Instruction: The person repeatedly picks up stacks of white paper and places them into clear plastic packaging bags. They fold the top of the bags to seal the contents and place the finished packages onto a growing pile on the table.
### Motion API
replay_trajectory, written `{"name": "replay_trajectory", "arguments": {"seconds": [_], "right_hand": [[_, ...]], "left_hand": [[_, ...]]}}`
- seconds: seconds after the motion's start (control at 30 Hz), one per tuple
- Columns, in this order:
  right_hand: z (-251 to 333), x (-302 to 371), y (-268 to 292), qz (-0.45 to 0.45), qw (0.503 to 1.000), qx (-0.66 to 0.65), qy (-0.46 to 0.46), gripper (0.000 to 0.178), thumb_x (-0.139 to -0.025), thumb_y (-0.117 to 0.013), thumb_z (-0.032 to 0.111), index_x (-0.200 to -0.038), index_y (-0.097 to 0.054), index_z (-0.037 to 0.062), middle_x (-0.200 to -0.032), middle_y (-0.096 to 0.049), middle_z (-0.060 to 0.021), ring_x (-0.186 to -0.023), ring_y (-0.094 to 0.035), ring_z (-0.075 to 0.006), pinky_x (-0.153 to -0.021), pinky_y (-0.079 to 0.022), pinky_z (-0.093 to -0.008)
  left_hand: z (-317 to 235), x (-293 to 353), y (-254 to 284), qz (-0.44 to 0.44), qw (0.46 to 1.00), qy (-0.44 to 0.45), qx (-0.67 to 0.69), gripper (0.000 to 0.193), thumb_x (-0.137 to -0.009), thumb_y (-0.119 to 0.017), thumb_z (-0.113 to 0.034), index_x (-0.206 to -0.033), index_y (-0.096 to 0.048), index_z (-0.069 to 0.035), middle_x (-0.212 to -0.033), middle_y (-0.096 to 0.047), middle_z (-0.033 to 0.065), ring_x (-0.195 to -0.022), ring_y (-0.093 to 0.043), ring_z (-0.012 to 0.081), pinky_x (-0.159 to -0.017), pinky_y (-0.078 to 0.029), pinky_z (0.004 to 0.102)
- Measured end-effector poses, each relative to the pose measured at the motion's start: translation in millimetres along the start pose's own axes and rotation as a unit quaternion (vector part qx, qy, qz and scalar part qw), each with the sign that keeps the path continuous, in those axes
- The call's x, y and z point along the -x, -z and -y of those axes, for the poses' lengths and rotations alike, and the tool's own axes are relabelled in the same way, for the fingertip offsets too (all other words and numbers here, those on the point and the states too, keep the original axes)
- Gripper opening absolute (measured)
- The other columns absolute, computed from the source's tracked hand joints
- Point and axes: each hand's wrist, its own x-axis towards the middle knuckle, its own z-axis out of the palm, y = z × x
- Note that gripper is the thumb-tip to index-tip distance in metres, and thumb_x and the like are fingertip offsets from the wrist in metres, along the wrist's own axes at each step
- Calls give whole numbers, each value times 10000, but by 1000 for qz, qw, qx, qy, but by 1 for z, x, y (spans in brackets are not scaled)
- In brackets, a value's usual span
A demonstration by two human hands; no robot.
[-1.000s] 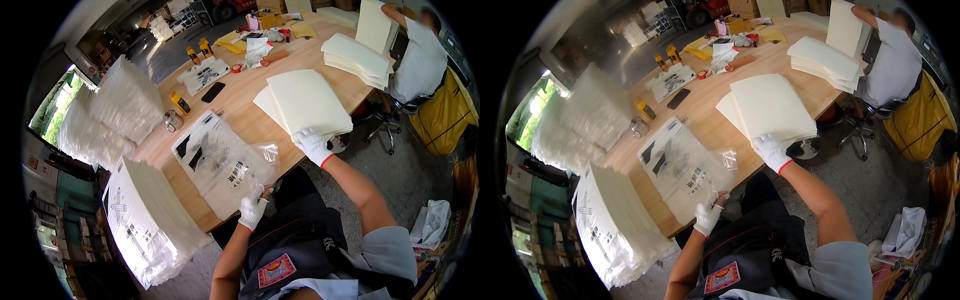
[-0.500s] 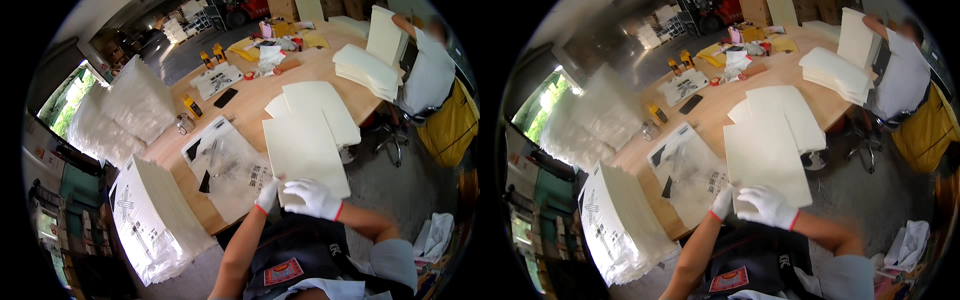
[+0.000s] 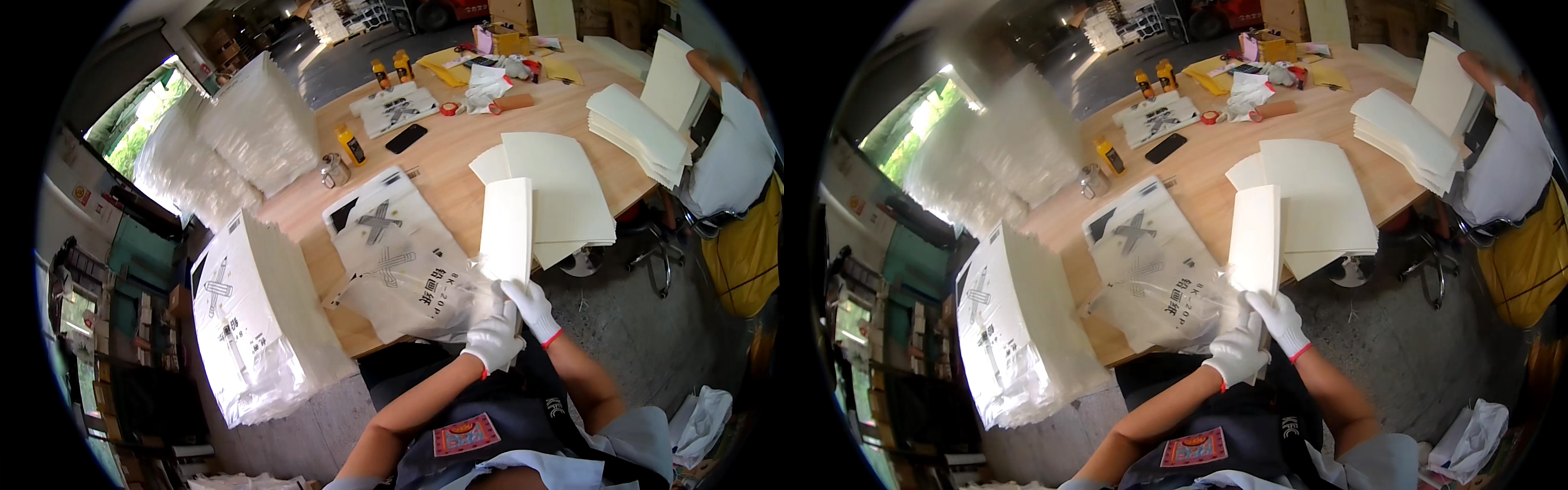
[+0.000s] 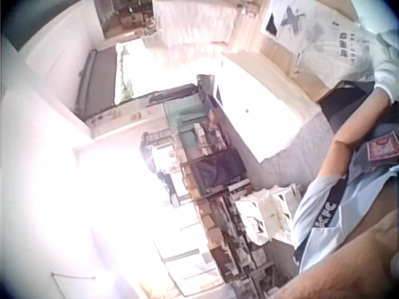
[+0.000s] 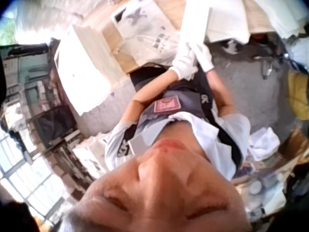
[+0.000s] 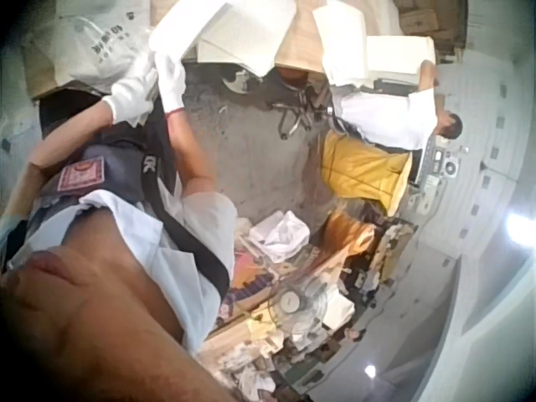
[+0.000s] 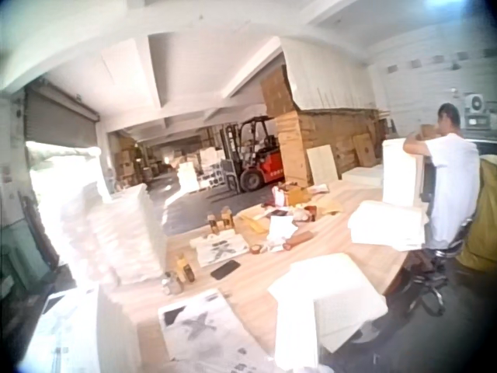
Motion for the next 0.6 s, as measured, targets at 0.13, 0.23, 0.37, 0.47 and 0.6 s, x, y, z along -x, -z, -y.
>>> {"name": "replay_trajectory", "arguments": {"seconds": [0.13, 0.23, 0.37, 0.47, 0.6], "right_hand": [[19, 10, 11, -105, 946, 307, 17, 412, -871, -591, 412, -826, -646, 6, -772, -623, -212, -726, -611, -373, -652, -471, -414], [80, 19, 26, -66, 911, 305, 268, 326, -831, -633, 355, -750, -632, 39, -695, -590, -149, -629, -561, -319, -562, -446, -428], [117, 20, 37, 89, 729, 515, 442, 247, -779, -656, 332, -709, -612, 99, -653, -551, -73, -589, -517, -232, -507, -453, -365], [131, 12, 13, 136, 698, 552, 436, 205, -767, -651, 332, -744, -628, 129, -654, -543, -48, -642, -539, -198, -521, -486, -344], [114, -5, -2, 200, 687, 593, 369, 237, -796, -640, 343, -757, -633, 109, -721, -599, -73, -703, -582, -221, -542, -492, -364]], "left_hand": [[58, 0, 6, -22, 926, -156, 342, 629, -801, -583, -147, -1376, -364, -19, -1267, -503, 226, -977, -596, 248, -864, -475, 312], [89, 33, 59, -185, 713, -39, 676, 449, -966, -468, -219, -1387, -423, -72, -1132, -587, 53, -645, -528, 75, -596, -473, 246], [126, 69, 119, -288, 667, -115, 678, 545, -944, -506, -294, -1429, -358, -93, -1086, -617, 61, -686, -584, 90, -618, -533, 280], [119, 98, 132, -335, 839, -91, 419, 596, -884, -593, -256, -1418, -381, -99, -967, -640, 84, -702, -605, 138, -639, -523, 313], [87, 96, 84, -297, 930, -185, 113, 585, -811, -662, -189, -1354, -463, -105, -916, -608, 151, -807, -630, 299, -690, -497, 389]]}}
